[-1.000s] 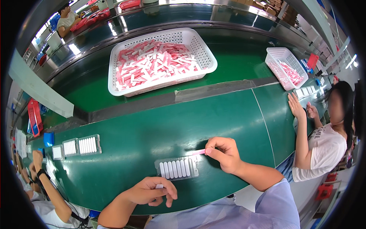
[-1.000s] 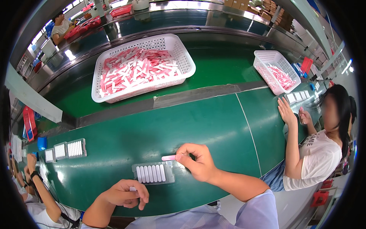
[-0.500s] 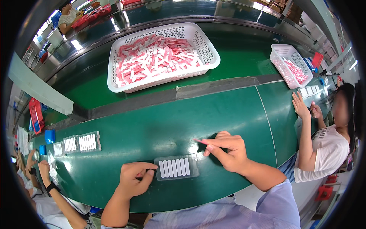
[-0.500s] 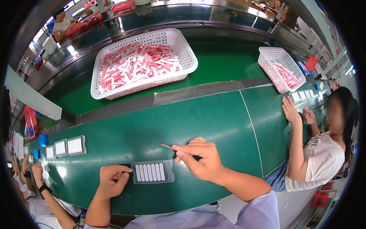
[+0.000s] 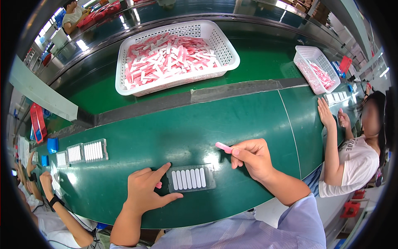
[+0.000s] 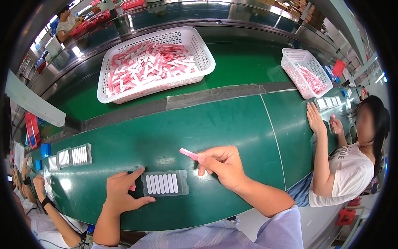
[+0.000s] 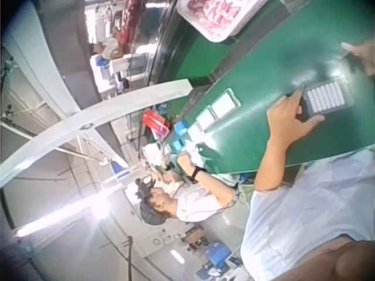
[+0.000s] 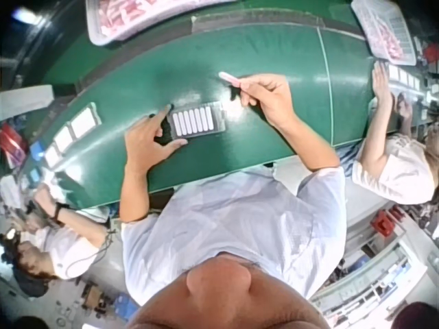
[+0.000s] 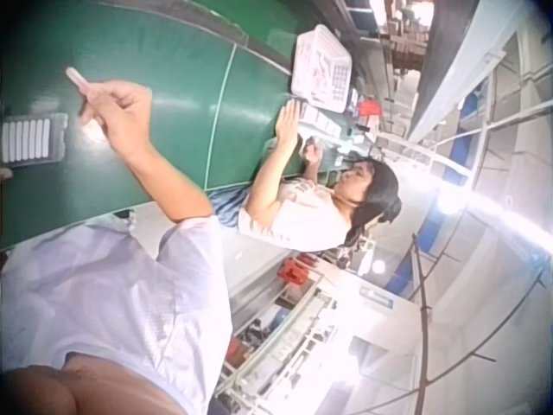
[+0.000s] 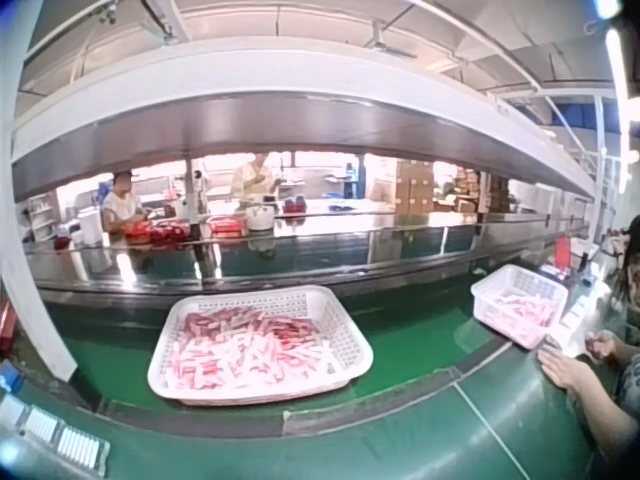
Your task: The person places small white components and pink caps into plastic trays by hand, one by one, on a factory assembly line.
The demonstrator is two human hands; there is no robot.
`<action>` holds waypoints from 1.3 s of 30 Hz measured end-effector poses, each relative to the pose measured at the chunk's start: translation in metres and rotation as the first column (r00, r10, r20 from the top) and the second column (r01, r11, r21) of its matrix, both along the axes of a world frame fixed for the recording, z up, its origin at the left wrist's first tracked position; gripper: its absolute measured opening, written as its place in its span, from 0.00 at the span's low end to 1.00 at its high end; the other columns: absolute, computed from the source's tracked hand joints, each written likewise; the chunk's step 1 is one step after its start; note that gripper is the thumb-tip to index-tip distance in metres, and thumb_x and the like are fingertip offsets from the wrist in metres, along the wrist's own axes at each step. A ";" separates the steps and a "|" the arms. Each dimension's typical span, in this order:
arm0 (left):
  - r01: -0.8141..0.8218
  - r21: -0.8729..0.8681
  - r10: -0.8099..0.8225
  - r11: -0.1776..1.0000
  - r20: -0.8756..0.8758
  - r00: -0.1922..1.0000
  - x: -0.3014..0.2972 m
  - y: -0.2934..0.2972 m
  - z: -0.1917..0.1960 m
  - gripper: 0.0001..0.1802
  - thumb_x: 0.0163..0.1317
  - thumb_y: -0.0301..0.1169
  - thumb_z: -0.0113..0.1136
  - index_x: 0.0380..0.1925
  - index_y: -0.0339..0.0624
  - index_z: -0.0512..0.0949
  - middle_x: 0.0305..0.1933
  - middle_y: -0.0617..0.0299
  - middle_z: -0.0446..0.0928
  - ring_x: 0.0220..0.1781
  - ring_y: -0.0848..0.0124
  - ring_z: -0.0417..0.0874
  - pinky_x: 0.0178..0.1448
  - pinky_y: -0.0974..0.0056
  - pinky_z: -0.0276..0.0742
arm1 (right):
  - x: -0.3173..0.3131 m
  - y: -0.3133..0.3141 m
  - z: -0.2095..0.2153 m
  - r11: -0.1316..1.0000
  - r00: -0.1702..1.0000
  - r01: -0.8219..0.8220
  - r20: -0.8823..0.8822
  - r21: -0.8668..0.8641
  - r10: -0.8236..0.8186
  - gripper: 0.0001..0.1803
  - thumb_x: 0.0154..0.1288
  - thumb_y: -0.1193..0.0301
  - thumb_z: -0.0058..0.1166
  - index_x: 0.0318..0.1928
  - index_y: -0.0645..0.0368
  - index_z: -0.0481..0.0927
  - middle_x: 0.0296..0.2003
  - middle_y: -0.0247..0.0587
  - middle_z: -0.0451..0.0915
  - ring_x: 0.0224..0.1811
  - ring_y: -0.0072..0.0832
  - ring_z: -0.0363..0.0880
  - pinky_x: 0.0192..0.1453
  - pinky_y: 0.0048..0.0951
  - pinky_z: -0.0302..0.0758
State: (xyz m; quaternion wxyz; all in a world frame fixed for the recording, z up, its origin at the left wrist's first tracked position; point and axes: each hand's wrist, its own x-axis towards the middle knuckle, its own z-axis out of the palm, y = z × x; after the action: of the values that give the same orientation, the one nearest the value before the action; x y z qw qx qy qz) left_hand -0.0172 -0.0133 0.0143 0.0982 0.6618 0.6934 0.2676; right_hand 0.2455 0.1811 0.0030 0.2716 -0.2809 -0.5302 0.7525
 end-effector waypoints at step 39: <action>-0.057 0.206 0.004 0.977 0.249 0.968 0.009 -0.013 -0.013 0.34 0.30 0.48 0.84 0.39 0.45 0.85 0.15 0.72 0.65 0.15 0.77 0.68 0.23 0.70 0.63 | -0.018 -0.005 0.018 0.400 0.839 -0.530 0.393 0.748 0.376 0.30 0.57 0.65 0.64 0.62 0.59 0.78 0.49 0.43 0.77 0.50 0.38 0.74 0.59 0.39 0.60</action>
State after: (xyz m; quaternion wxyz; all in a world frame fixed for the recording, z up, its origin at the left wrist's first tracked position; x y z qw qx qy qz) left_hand -0.0084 -0.0268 0.0011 0.1088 0.6190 0.6537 0.4216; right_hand 0.2270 0.1762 0.0208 0.1121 -0.0212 -0.8977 0.4257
